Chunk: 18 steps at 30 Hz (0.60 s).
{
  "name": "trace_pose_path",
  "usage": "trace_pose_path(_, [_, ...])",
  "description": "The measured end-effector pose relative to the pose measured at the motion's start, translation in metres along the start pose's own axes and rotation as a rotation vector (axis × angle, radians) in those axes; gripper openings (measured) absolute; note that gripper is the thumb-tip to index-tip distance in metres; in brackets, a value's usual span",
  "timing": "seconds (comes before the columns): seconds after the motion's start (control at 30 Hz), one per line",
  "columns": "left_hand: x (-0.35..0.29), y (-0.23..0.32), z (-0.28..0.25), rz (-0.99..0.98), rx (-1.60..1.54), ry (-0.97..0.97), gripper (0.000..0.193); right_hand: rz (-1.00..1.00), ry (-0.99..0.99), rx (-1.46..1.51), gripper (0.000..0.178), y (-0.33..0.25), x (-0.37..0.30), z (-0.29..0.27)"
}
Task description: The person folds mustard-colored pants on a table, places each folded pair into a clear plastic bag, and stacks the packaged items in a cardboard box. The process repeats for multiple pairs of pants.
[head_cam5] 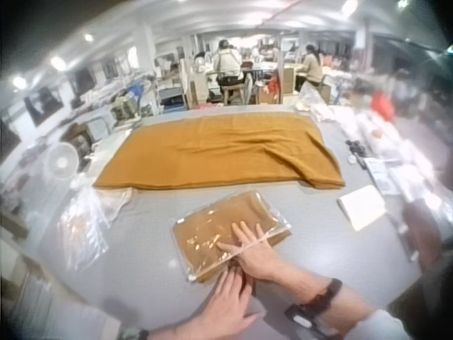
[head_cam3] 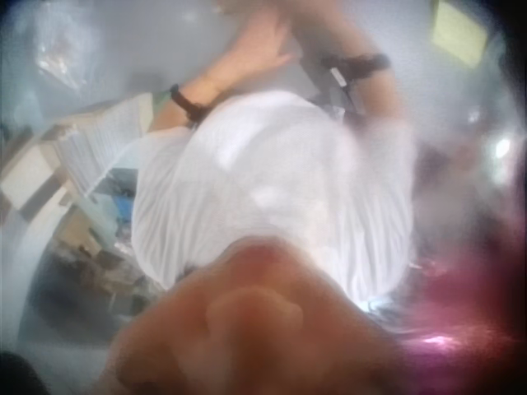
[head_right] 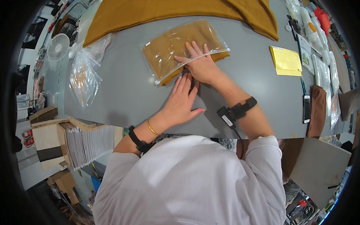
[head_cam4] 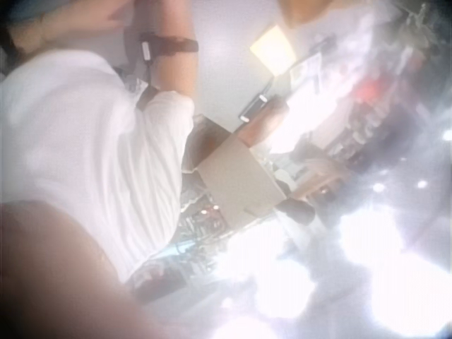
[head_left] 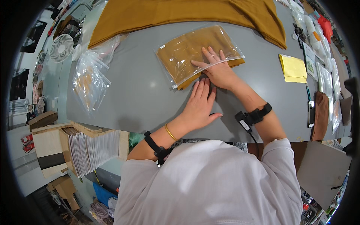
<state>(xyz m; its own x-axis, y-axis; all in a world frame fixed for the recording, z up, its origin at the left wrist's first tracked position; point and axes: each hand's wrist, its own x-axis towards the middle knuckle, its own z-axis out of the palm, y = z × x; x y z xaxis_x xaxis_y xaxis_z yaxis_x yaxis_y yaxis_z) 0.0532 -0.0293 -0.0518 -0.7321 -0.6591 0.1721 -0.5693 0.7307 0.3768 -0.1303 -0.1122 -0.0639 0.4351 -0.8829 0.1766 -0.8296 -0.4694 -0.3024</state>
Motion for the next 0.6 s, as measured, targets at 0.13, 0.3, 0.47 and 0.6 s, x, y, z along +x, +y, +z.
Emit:
trace_pose_path(0.13, [0.014, -0.016, 0.005, -0.032, -0.014, 0.049, 0.095, 0.071, -0.206, -0.066, 0.061, 0.013, 0.013, 0.012])
trace_pose_path(0.3, [0.012, -0.021, -0.003, 0.015, 0.011, 0.069, 0.086, -0.045, -0.073, -0.093, 0.066, 0.008, 0.032, -0.013])
trace_pose_path(0.47, [-0.01, -0.017, -0.054, -0.102, -0.182, -0.542, 0.065, -0.182, -0.277, -0.001, 0.058, -0.01, -0.023, -0.03])
trace_pose_path(0.6, [-0.003, -0.075, -0.092, 0.125, -0.076, -0.052, 0.057, -0.315, -0.182, -0.042, 0.064, -0.015, -0.06, -0.02])
